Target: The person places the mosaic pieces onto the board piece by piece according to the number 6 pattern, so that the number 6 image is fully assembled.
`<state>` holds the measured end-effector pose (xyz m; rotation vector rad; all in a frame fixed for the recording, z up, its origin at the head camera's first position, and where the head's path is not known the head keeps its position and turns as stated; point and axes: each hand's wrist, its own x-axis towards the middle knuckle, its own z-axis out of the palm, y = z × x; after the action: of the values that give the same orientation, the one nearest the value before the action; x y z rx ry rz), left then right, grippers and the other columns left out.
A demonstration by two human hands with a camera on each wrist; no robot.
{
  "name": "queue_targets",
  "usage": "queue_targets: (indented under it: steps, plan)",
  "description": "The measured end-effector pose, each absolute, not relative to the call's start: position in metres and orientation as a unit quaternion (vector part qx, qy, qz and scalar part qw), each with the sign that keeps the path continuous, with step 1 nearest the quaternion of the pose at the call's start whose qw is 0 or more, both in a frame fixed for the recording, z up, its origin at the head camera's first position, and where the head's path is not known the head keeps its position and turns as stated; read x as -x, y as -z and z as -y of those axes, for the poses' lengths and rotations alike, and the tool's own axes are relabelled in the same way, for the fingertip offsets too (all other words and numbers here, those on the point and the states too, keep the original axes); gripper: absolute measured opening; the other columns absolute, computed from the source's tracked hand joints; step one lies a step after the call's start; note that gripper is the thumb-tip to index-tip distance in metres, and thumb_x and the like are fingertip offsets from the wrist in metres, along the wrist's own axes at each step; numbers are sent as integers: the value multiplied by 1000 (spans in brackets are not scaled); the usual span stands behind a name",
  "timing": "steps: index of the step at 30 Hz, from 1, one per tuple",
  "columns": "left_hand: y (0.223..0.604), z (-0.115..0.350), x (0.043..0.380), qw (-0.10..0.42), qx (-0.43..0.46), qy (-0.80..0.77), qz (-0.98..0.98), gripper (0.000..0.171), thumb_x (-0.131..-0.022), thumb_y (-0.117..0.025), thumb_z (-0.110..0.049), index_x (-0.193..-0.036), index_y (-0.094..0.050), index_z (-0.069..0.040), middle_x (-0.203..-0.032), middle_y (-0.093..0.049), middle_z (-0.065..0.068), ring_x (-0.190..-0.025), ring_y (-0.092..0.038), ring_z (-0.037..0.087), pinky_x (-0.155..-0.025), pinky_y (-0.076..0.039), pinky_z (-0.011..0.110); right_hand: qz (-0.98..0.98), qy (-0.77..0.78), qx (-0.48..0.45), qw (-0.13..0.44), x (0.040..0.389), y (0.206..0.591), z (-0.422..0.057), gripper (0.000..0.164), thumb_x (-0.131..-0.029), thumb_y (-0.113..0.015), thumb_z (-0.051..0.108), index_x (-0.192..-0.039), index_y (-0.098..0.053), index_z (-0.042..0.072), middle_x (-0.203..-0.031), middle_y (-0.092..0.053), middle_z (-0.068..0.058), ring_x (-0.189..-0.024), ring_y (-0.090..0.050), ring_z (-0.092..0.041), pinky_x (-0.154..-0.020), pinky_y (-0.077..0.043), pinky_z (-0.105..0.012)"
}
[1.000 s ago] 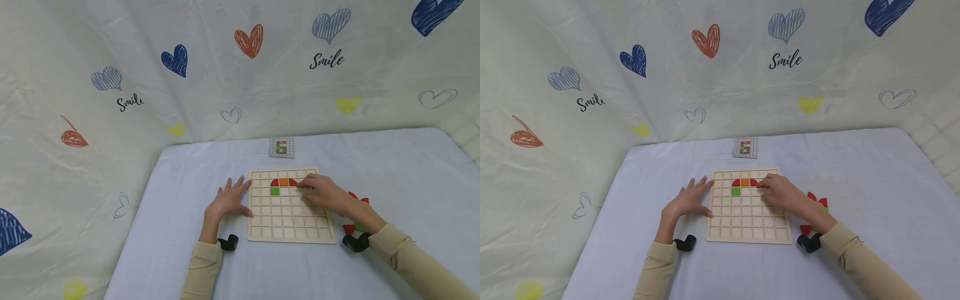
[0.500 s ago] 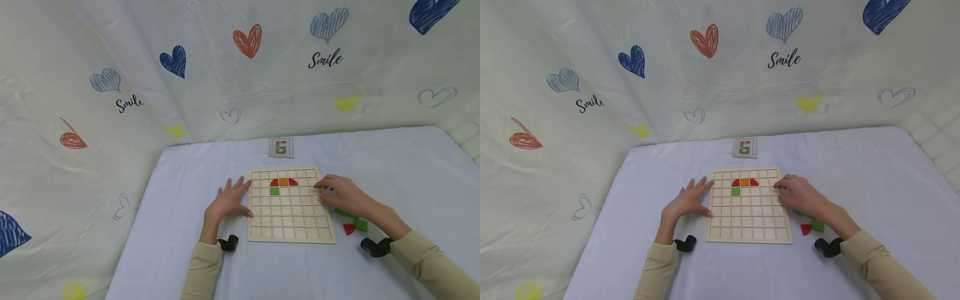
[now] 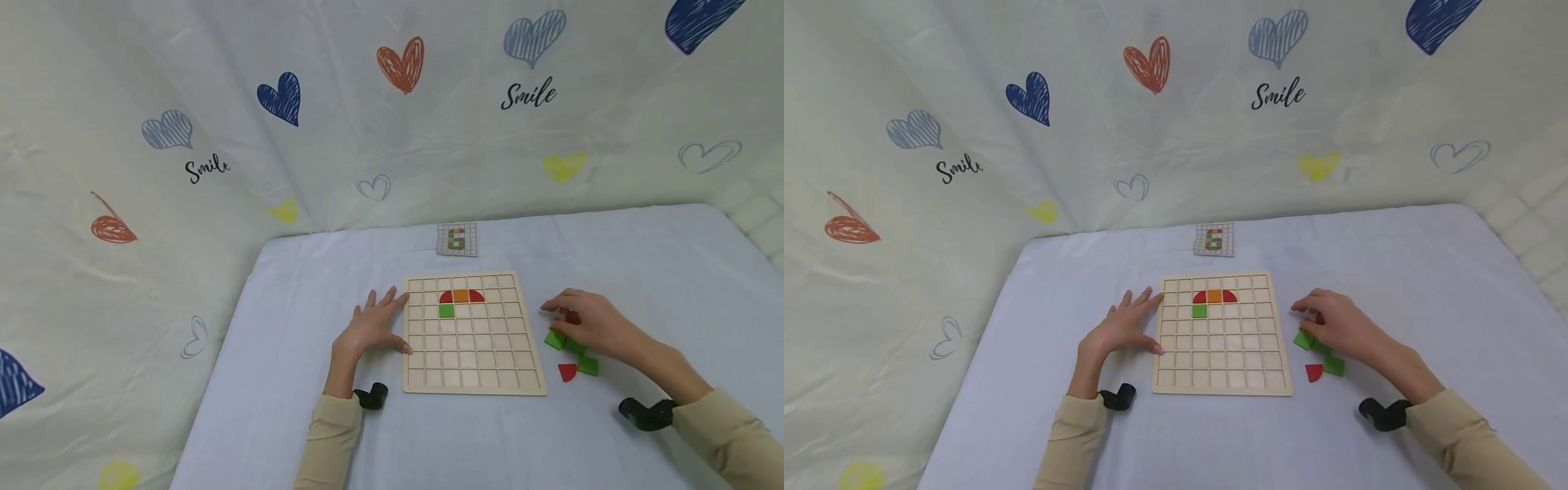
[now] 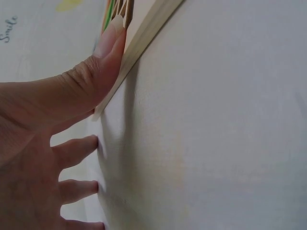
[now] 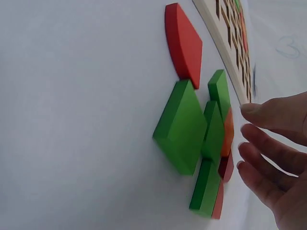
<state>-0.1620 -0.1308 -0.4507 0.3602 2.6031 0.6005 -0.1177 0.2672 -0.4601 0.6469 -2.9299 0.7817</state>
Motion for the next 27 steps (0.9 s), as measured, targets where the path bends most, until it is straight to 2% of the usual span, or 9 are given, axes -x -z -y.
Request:
queue_targets:
  steps: [7, 18, 24, 27]
  plan:
    - [451, 130, 162, 220, -133, -216, -942, 109, -73, -94, -33, -163, -33, -25, -173, -16, 4, -160, -1, 42, -124, -6, 70, 947, -239, -215, 30, 113, 462, -276, 28, -78, -86, 2, -104, -77, 0, -94, -71, -3, -76, -55, -12, -62, -53, -23]
    - [451, 130, 163, 225, -131, -218, -940, 109, -74, -94, -33, -163, -33, -25, -173, -15, 3, -160, 0, 42, -124, -6, 69, 952, -237, -190, -39, 112, 461, -278, 24, -82, -82, 2, -105, -76, -3, -94, -66, -6, -82, -58, -17, -66, -53, -23]
    - [452, 130, 163, 224, -130, -218, -941, 109, -73, -94, -34, -163, -32, -27, -173, -15, 2, -160, 0, 41, -124, -5, 69, 952, -238, -191, -30, 112, 460, -277, 24, -81, -83, 3, -103, -73, 1, -94, -66, -2, -83, -54, -15, -66, -51, -24]
    - [453, 131, 164, 222, -129, -217, -942, 110, -73, -94, -33, -163, -32, -27, -173, -15, 1, -160, 0, 41, -124, -5, 68, 950, -250, -183, -38, 113, 461, -276, 26, -81, -83, 3, -104, -70, 2, -95, -68, -2, -84, -57, -16, -68, -53, -25]
